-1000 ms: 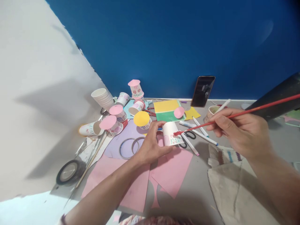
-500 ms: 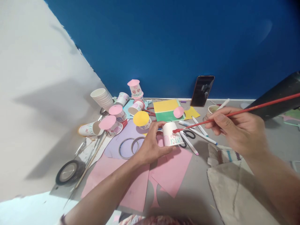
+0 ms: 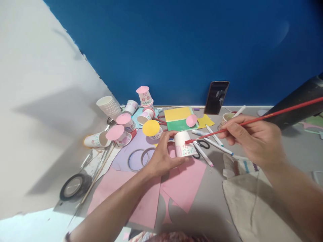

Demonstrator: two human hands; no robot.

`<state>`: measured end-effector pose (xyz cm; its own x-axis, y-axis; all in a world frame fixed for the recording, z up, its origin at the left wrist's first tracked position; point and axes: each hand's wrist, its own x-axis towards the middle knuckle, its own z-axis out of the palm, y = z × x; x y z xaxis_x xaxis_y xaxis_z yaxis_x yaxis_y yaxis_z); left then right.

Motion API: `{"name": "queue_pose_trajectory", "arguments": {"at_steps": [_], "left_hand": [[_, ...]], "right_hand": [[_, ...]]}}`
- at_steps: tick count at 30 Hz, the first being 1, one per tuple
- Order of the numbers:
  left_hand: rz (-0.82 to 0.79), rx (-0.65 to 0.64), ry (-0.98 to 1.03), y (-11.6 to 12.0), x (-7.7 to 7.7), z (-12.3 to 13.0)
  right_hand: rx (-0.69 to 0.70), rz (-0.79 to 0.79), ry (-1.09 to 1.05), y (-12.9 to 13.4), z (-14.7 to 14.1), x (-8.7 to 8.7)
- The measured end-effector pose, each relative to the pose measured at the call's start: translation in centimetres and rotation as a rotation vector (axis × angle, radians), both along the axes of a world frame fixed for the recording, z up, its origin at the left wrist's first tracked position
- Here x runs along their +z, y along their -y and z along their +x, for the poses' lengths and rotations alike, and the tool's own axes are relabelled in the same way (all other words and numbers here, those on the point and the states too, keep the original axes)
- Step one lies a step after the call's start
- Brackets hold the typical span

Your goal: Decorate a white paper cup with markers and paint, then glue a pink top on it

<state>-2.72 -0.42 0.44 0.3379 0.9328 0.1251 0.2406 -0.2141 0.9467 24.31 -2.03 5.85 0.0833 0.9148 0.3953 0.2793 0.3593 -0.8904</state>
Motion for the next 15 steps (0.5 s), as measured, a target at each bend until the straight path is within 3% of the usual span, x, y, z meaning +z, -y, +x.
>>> {"name": "queue_pose_trajectory", "arguments": {"at_steps": [15], "left_hand": [[-0.003, 0.001, -0.008, 0.02, 0.12, 0.03]], "right_hand": [[0.008, -0.024, 0.015, -0.15, 0.08, -0.23]]}}
